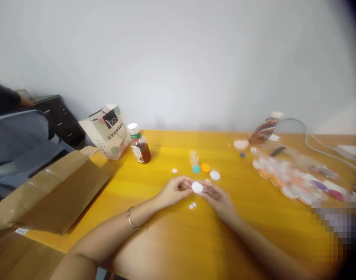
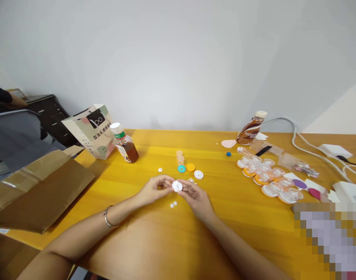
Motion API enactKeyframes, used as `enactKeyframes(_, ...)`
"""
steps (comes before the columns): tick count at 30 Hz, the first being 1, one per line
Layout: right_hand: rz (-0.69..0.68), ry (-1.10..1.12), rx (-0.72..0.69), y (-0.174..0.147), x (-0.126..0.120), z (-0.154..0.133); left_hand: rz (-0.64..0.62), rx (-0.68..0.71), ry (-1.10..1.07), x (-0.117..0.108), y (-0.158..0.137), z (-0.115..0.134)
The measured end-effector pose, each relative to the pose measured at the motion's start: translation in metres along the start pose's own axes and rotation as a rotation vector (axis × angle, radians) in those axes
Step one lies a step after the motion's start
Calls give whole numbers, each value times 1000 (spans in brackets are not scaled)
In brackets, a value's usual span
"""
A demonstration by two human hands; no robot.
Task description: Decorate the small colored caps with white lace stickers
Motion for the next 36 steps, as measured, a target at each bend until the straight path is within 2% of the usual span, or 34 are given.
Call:
enactKeyframes(4,91,15,-13,4,-7,0,64,-10,71,-3,2,-4)
enactKeyframes(8,358,56,-73,16,-29,0,99,-4,171,-8,4,-11)
enactKeyframes(11,535,58,-119,24,-45,1,98,62,262,-11,4,-13)
enactKeyframes(13,588,52,-119,27,-51,1,60,158,339,-11,4,-11)
enactKeyframes(17,632,80,-105,31,-54,3,-46,343,543,-7,0,-4)
enactKeyframes(23,665,115,-115,36,-62,7,-68,442,795,3,8,1)
enactKeyframes(30,604,98,-84,36,-58,8,-76,471,1063,19,40,3)
enactKeyframes(36,555,66,-73,33,-53,5,-82,473,1097,21,39,-3)
Point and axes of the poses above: each hand's wrist, its own y-axis towards the middle knuckle, its own x-axis out of the palm, z = x × y, the point moved 3 cm from there along y, towards the middle knuckle, and after that the axes turned 12 degrees about z, right-handed, at the moved point
